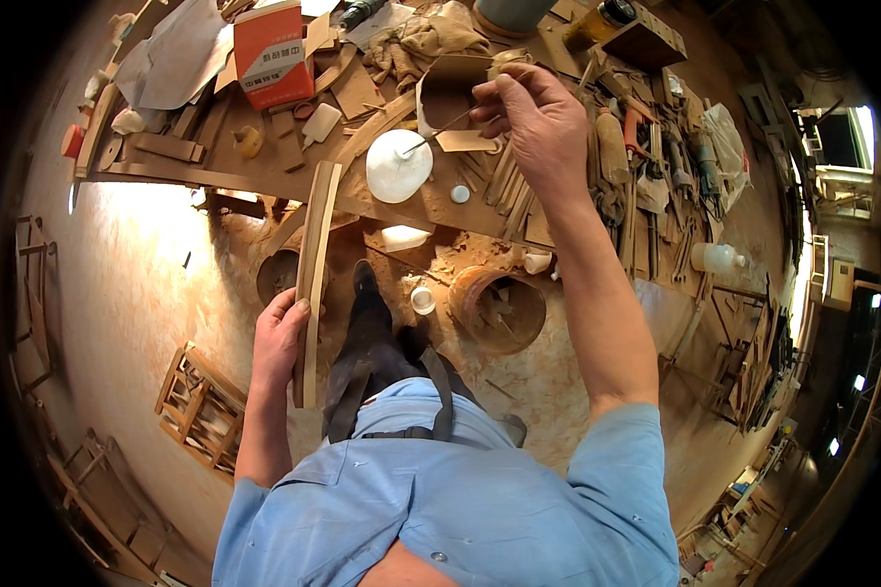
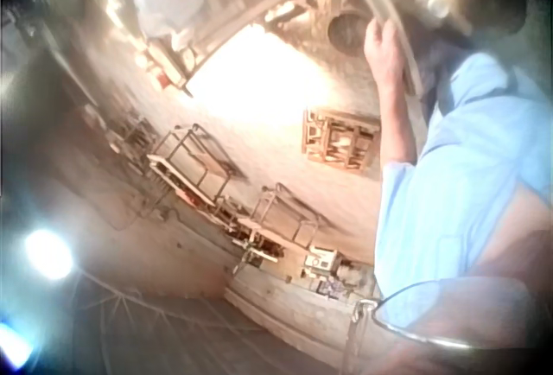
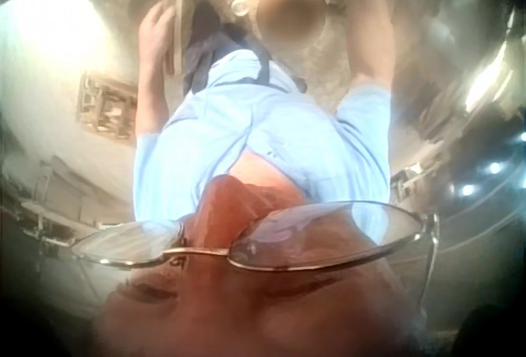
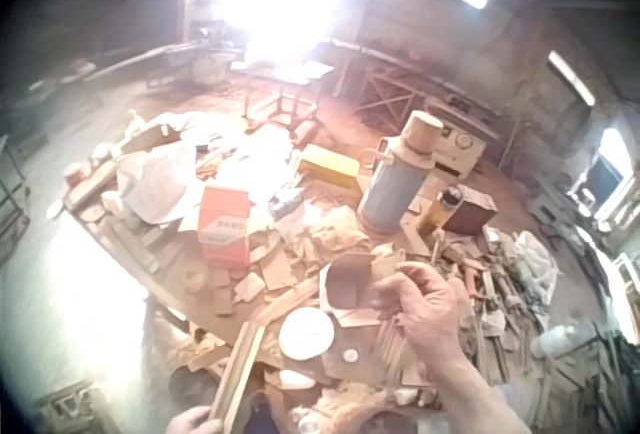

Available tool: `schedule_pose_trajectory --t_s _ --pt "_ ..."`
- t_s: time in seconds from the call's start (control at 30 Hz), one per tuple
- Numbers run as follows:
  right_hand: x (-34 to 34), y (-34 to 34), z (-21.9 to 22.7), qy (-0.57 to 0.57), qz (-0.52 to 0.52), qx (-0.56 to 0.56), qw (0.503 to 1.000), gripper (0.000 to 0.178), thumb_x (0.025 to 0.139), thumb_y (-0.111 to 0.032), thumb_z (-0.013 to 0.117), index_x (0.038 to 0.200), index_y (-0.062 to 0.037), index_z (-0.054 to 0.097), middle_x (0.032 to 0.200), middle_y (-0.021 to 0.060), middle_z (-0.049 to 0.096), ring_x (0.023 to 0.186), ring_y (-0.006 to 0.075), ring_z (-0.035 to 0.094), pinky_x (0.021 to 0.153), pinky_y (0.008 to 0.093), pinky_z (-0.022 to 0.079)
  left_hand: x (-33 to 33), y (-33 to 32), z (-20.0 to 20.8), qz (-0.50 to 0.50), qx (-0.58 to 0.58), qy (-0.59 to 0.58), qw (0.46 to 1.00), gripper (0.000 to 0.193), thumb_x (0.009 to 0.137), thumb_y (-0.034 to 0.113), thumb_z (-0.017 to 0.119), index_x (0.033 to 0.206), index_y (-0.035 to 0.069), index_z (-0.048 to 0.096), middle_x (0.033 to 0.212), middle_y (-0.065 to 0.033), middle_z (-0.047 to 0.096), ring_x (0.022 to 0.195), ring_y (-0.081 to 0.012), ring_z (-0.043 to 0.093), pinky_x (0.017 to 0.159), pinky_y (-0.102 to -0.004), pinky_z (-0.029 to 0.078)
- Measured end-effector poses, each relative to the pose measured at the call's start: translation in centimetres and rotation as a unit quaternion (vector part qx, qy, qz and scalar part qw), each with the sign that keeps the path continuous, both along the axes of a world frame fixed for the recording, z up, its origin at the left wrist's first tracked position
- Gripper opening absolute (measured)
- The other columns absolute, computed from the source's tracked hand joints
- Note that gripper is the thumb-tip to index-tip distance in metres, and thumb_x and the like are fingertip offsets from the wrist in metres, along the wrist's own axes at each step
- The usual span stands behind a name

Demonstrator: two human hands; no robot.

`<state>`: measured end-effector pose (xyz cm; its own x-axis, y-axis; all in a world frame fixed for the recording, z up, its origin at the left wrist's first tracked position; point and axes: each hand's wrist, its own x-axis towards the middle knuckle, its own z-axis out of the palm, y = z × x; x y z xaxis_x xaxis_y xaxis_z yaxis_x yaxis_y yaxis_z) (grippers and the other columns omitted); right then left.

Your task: The person applies glue from a white bottle to thin wooden sticks using a small applicator, then presses the sticks onto a larger wooden piece. They repeat this process for additional sticks and finally secure the assembly with two C-clamps on a workbench.

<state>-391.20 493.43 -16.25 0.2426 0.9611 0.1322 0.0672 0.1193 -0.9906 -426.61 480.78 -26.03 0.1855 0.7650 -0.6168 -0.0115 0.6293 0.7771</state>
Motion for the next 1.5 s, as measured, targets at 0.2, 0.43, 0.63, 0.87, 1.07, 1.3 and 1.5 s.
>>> schedule_pose_trajectory --t_s 0.2,0.43,0.63,0.87,1.07,1.3,1.5 --pt "1.4 -0.3 0.0 0.031 0.0 -0.016 0.999 0.02 0.101 -0.012 0.06 0.113 0.0026 0.064 0.096 0.0158 0.072 0.077 0.0217 0.071 0.06 0.0292 0.059 1.4 -0.2 0.1 0.023 0.003 -0.071 0.997 0.041 0.099 0.021 0.056 0.134 0.0 0.054 0.094 -0.0058 0.067 0.072 -0.012 0.062 0.066 -0.0266 0.054" --pt "1.1 -0.2 0.8 0.053 0.009 -0.003 0.999 0.021 0.101 -0.013 0.059 0.115 0.0025 0.061 0.097 0.0174 0.072 0.078 0.0237 0.072 0.059 0.0301 0.059 2.5 -0.2 -0.6 0.065 -0.04 -0.13 0.989 0.034 0.102 0.02 0.05 0.131 0.004 0.053 0.09 -0.0098 0.068 0.069 -0.0169 0.066 0.061 -0.03 0.055" --pt "2.7 -0.7 0.5 0.076 -0.008 -0.014 0.997 0.022 0.1 -0.015 0.062 0.109 0.0049 0.063 0.094 0.0162 0.072 0.077 0.0223 0.073 0.06 0.03 0.06 3.4 -0.2 -0.9 0.044 -0.015 -0.127 0.991 0.036 0.105 0.023 0.049 0.136 0.004 0.051 0.092 -0.008 0.067 0.065 -0.0155 0.066 0.057 -0.0273 0.055" --pt "3.9 -1.6 -0.5 0.159 -0.025 0.005 0.987 0.018 0.102 -0.014 0.058 0.106 0.0038 0.062 0.094 0.0157 0.07 0.076 0.024 0.072 0.061 0.0323 0.063 3.9 -0.7 -0.3 0.023 0.037 -0.093 0.995 0.041 0.105 0.022 0.051 0.142 0.006 0.051 0.09 0.0 0.062 0.067 -0.0083 0.061 0.06 -0.0232 0.052" --pt "3.9 -4.2 -0.8 0.262 -0.023 0.041 0.964 0.017 0.104 -0.014 0.052 0.104 0.0002 0.062 0.093 0.0151 0.07 0.075 0.0242 0.071 0.061 0.0331 0.063 4.0 -0.9 0.7 0.025 0.038 -0.071 0.996 0.04 0.106 0.021 0.05 0.142 0.004 0.049 0.091 -0.0017 0.064 0.066 -0.0083 0.061 0.06 -0.0231 0.053" --pt "0.7 -7.2 -2.6 0.353 -0.013 0.0 0.936 0.019 0.104 -0.017 0.053 0.102 -0.0009 0.062 0.093 0.0149 0.07 0.075 0.0242 0.072 0.061 0.0332 0.063 4.2 -1.3 1.7 0.024 0.035 -0.086 0.995 0.041 0.105 0.02 0.052 0.143 0.004 0.049 0.091 0.0 0.062 0.067 -0.0061 0.058 0.061 -0.0221 0.052" --pt "-1.1 -8.0 -4.1 0.373 0.001 -0.025 0.927 0.018 0.104 -0.016 0.054 0.101 -0.0003 0.063 0.093 0.0159 0.07 0.075 0.0249 0.073 0.06 0.0334 0.064 4.4 -1.7 1.7 0.017 0.034 -0.071 0.997 0.043 0.103 0.021 0.056 0.141 0.002 0.049 0.099 -0.0025 0.064 0.072 -0.007 0.06 0.064 -0.0224 0.052"
